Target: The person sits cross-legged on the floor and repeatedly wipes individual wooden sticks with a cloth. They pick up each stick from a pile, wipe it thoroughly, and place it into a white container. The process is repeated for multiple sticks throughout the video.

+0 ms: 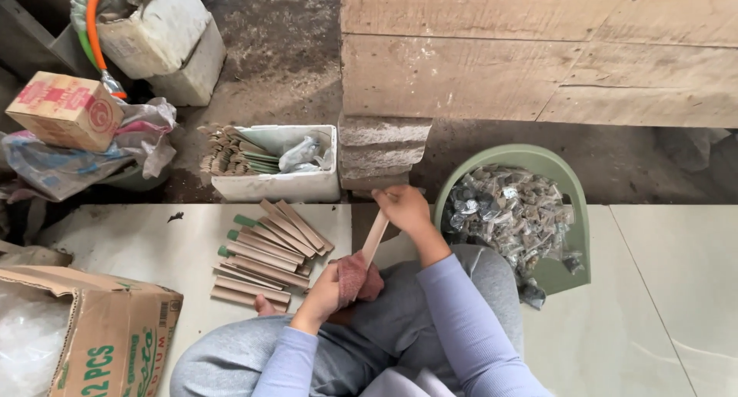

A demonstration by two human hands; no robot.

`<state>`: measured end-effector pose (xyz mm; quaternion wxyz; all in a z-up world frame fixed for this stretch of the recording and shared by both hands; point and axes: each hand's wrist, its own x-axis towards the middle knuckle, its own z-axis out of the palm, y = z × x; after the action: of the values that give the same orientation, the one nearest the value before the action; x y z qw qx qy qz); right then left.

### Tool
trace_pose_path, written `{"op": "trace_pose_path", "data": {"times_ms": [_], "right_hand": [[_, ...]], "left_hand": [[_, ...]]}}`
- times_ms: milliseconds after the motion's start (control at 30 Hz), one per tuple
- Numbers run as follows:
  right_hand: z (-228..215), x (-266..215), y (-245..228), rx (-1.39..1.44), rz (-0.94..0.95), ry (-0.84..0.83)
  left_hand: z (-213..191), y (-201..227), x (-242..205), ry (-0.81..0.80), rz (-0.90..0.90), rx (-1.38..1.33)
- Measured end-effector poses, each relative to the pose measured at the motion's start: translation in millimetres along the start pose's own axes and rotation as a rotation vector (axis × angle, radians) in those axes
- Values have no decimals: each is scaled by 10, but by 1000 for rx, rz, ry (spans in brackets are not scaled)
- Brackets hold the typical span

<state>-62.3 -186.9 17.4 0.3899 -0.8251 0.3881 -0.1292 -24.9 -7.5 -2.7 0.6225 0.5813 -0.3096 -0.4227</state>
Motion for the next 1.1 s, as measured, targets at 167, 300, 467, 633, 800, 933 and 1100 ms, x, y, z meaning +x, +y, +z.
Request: {"op": "trace_pose_path", "data": {"times_ms": [167,300,467,633,800,933,1100], "right_hand": [[180,-21,-26,-75,-52,-79],[172,-318,-363,-129,-171,-224],[301,-401,-400,-253,-315,-454],[288,-400,-362,-223,-340,-456],[374,-334,-253,-141,-320,-460],[460,-267,-169,-54,-402,-434],[484,-269,-154,-101,-616,-493]], "left_hand": [[-204,-330,-26,40,-226,43],[-156,-476,56,127,-307,-34],[-117,-564,111,282,-358,66],[-182,-932,199,321,-321,116],[-242,-1046,257,312,-276,248],[-231,-884,189,201,-84,-159],[-183,-566,84,-155,50,-834]]}}
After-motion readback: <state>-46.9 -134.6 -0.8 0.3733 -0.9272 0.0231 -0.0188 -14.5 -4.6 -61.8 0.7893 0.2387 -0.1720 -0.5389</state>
